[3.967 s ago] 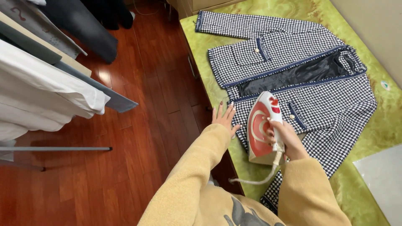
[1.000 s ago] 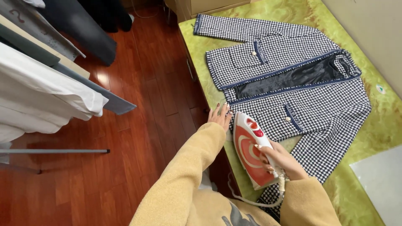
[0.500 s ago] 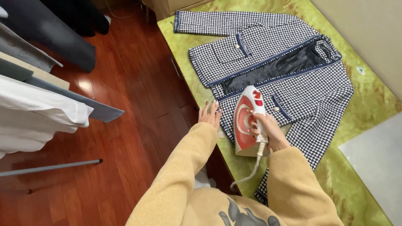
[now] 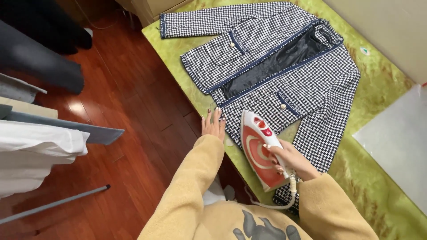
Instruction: Ironing a checkered jacket on a flat surface using a steam iron to remove wrinkles.
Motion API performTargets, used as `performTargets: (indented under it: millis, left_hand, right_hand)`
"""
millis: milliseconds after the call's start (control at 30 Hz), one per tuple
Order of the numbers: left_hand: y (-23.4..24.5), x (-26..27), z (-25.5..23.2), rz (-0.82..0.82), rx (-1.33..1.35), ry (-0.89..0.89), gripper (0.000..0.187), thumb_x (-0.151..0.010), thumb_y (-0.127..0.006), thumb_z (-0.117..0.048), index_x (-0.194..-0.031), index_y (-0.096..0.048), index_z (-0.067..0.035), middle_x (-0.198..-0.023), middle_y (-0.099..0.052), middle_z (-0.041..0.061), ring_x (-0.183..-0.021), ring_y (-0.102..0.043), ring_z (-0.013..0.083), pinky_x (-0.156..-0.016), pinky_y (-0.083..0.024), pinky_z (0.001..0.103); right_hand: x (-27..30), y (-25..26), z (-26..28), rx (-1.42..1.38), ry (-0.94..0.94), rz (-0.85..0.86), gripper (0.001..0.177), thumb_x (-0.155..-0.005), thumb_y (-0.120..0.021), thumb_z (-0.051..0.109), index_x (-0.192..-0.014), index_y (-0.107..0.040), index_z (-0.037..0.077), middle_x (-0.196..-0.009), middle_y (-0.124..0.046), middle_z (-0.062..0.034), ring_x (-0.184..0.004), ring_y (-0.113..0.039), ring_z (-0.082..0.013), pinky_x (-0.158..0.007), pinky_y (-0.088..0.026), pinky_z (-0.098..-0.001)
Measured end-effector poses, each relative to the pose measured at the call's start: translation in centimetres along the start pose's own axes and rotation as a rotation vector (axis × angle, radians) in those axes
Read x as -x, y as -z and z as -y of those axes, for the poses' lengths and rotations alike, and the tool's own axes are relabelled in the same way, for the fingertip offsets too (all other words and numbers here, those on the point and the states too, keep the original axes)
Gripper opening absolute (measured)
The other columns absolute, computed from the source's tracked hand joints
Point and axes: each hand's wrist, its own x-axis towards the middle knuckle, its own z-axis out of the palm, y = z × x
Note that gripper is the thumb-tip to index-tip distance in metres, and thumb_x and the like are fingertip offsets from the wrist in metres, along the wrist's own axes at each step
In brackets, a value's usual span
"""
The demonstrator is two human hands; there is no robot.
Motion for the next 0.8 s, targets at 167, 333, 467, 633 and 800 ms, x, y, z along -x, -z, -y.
performTargets:
  millis: [167, 333, 467, 633, 800]
  left_hand:
    - [-1.6, -0.4, 0.8, -0.024, -0.024, -0.027, 0.055, -0.094, -0.012, -0.045, -0.140, -0.013, -0.015, -0.140, -0.031, -0.007, -0.134, -0.015, 0.0244, -0.110, -0.005, 0.045]
    - [-1.8, -0.3, 1.0, -0.035, -0.021, -0.044, 0.055, -0.094, -0.011, -0.045, -0.140, -0.013, -0.015, -0.140, -0.031, -0.008, -0.134, -0.014, 0.0251, -0.110, -0.004, 0.046]
    - [-2.8, -0.6, 1.8, -0.063, -0.025, -0.052, 0.052, -0.094, -0.013, -0.043, -0.140, -0.014, -0.018, -0.140, -0.031, -0.010, -0.133, -0.017, 0.0239, -0.109, -0.006, 0.045]
    - [-1.9, -0.7, 1.6, -0.054, -0.015, -0.058, 0.051, -0.094, -0.012, -0.042, -0.140, -0.014, -0.017, -0.139, -0.033, -0.012, -0.132, -0.019, 0.0218, -0.109, -0.007, 0.043]
    - [-1.7, -1.5, 2.7, -0.002, -0.147, -0.069, 0.056, -0.092, -0.019, -0.048, -0.138, -0.014, -0.017, -0.135, -0.038, -0.013, -0.128, -0.028, 0.0196, -0.109, -0.010, 0.044]
  right_hand:
    - [-2.9, 1.7, 0.0, -0.085, 0.093, -0.132, 0.025, -0.081, -0.052, 0.018, -0.095, -0.045, -0.002, -0.050, -0.040, -0.0089, -0.031, -0.041, -0.0184, -0.027, -0.040, -0.0357]
    - [-6.1, -1.1, 3.3, -0.254, 0.194, -0.179, 0.019, -0.082, -0.054, 0.020, -0.084, -0.043, 0.005, -0.052, -0.037, -0.0032, -0.033, -0.039, -0.0139, -0.030, -0.037, -0.0309]
    - [-7.3, -2.9, 4.9, -0.237, 0.124, -0.076, 0.021, -0.082, -0.053, 0.020, -0.092, -0.041, 0.006, -0.054, -0.039, -0.0031, -0.035, -0.041, -0.0127, -0.030, -0.038, -0.0295]
    - [-4.3, -4.4, 3.5, -0.126, 0.054, 0.042, 0.020, -0.079, -0.054, 0.017, -0.091, -0.046, 0.004, -0.051, -0.041, -0.0052, -0.033, -0.042, -0.0143, -0.028, -0.037, -0.0291]
    - [-1.0, -3.3, 1.0, 0.004, -0.051, 0.023, 0.023, -0.076, -0.055, 0.014, -0.093, -0.049, -0.001, -0.048, -0.042, -0.0117, -0.029, -0.042, -0.0182, -0.027, -0.039, -0.0335]
